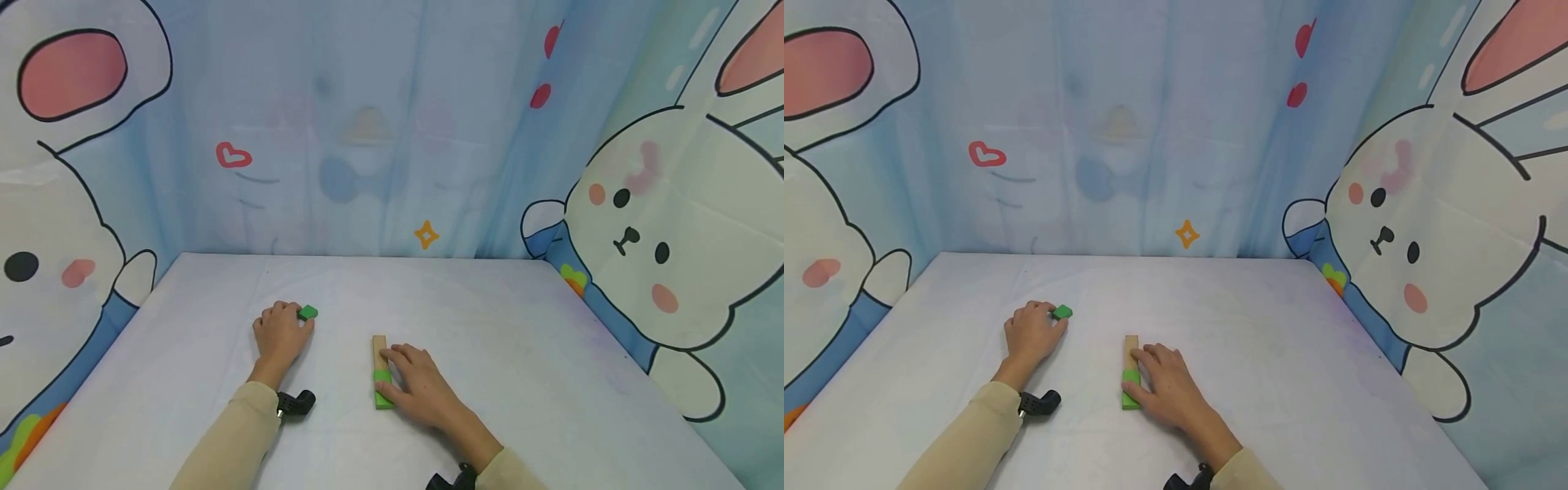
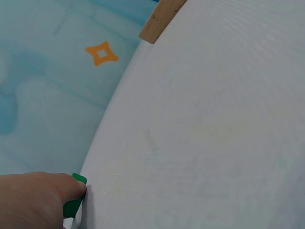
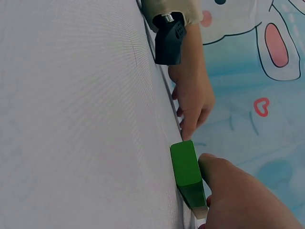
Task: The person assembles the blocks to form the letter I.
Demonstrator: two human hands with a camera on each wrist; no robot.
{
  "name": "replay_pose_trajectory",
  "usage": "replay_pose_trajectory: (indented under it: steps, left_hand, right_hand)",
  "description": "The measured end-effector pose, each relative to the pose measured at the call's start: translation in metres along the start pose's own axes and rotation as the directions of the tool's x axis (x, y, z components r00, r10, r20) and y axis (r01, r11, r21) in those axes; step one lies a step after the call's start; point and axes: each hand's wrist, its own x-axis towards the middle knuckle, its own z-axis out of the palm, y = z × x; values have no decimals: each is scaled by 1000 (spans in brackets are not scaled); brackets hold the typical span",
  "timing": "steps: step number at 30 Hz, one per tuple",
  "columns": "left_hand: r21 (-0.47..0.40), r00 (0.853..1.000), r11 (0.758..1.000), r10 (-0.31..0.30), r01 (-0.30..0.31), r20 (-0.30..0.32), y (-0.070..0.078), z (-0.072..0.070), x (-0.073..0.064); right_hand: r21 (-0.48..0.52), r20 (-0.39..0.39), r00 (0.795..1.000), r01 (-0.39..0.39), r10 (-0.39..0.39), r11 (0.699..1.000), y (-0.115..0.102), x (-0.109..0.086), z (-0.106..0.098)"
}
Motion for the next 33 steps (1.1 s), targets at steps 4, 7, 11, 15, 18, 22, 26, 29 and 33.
replay_pose_trajectory:
  steps: [4,7,11,15,18,22,26,29,33]
  left_hand:
    - [-8,1000,1000,1,-1,-1,0,0,0]
    - [-8,1000,1000,3,-3,1,0,0,-1]
    - [-9,1000,1000,0,0,1,0,2,-4]
    - [-13,1000,1000,-2,2,-5,2,1,-4]
    - [-18,1000,1000,1,-1,-15,3,0,-2]
    - [-37,1000,999,14,-15,-22,5,2,-1]
    - [-68,999,997,40,-42,-23,8,3,0]
    - [-83,998,995,57,-58,-16,11,4,0]
    - [-108,997,992,72,-72,-1,15,5,1]
  right_hand:
    - [20,8,1000,-17,17,1000,0,0,-1]
    - [28,14,1000,-20,20,999,0,-2,0]
    - [31,25,999,-25,24,999,0,-3,1]
    - [28,22,1000,-13,13,1000,1,-4,1]
    - [22,9,1000,7,-7,1000,1,-2,0]
    - [20,4,1000,14,-14,1000,2,-3,1]
    - [12,8,1000,13,-13,1000,3,-3,1]
    - [8,9,1000,11,-12,1000,2,-3,1]
    - [6,9,1000,12,-12,1000,2,-3,0]
